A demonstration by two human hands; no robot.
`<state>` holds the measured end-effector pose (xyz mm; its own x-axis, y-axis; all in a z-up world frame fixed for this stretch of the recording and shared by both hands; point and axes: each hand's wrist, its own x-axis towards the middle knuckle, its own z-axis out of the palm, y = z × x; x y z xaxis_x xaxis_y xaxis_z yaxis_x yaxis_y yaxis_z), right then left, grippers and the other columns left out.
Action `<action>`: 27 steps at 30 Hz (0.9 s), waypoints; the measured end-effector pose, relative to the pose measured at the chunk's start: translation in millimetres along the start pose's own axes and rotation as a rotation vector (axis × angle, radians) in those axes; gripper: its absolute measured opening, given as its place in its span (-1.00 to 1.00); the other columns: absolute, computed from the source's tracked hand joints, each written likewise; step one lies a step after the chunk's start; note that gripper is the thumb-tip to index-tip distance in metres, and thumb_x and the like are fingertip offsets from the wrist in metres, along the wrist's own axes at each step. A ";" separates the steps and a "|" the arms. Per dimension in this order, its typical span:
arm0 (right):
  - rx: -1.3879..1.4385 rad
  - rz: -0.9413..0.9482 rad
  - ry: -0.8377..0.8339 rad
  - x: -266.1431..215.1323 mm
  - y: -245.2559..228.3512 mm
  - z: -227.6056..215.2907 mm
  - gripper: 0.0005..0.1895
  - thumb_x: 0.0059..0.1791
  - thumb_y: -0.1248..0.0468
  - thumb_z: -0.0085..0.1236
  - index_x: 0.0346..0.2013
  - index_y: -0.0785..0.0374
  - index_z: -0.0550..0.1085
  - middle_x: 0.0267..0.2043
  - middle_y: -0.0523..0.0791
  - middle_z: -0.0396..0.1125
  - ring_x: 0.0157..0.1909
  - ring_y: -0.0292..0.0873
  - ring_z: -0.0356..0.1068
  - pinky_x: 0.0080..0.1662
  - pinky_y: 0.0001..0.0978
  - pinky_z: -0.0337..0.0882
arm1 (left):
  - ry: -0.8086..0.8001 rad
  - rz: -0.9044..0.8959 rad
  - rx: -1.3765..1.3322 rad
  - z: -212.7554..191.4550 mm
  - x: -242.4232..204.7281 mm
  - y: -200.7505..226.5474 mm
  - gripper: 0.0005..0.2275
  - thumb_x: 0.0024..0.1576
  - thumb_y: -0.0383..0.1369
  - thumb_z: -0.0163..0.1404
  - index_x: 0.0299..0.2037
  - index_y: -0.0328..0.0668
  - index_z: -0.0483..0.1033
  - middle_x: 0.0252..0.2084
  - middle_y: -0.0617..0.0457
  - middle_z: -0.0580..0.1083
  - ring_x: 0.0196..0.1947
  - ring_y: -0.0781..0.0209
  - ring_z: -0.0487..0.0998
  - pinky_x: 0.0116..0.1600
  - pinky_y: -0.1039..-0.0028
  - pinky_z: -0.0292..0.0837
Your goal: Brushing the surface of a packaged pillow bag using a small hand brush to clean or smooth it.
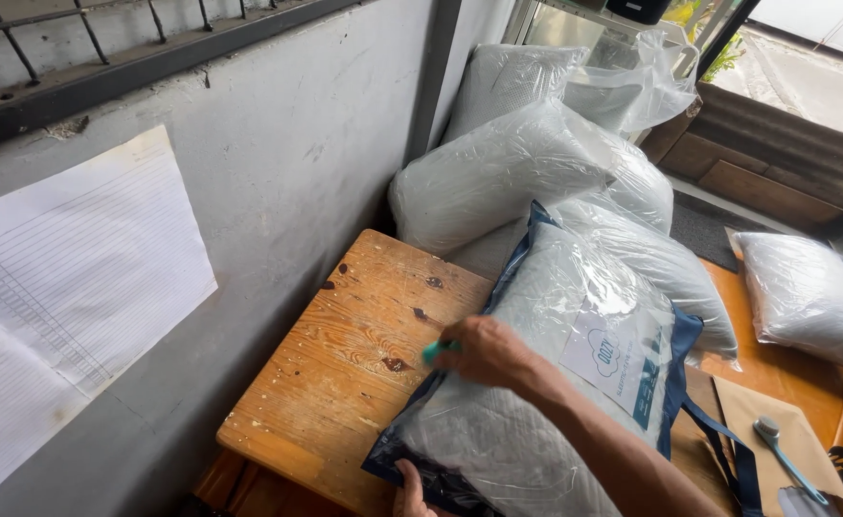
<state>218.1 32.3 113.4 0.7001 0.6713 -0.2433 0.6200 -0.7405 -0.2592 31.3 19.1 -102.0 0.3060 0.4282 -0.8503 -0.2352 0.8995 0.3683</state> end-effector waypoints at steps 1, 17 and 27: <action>-0.095 0.067 0.110 9.4 17.6 -5.4 -0.68 0.12 -0.09 0.07 -0.24 0.03 0.58 -0.39 -0.23 0.51 -0.52 -0.36 0.44 -0.47 -0.48 0.49 | 0.002 0.001 0.006 43.0 -29.8 27.2 -0.40 0.21 0.02 -0.08 0.09 -0.52 0.55 0.13 -0.31 0.54 0.15 -0.19 0.54 -0.01 -0.03 0.53; -0.034 -0.294 0.596 -80.0 -8.4 58.4 -0.68 0.05 0.13 0.13 0.06 0.16 0.50 -0.14 -0.01 0.43 -0.26 -0.06 0.39 -0.28 -0.13 0.45 | -0.170 -0.097 -0.146 49.5 -93.1 75.8 -0.55 0.22 -0.16 -0.01 0.23 -0.29 0.48 0.07 -0.36 0.54 -0.02 -0.23 0.56 -0.08 0.01 0.49; -0.176 -0.114 0.740 -83.2 -35.3 106.2 -0.52 -0.02 0.03 0.20 0.11 0.16 0.40 -0.12 -0.03 0.34 -0.19 0.04 0.30 -0.23 -0.04 0.35 | -0.141 0.223 0.170 51.1 -120.3 128.3 -0.56 0.17 -0.18 -0.02 0.18 -0.29 0.53 0.20 -0.10 0.54 0.17 0.05 0.52 0.23 0.31 0.37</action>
<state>100.4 5.8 43.4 0.6446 0.5945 0.4806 0.7066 -0.7033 -0.0777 11.5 87.4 66.7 0.3923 0.6135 -0.6853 -0.1566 0.7787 0.6075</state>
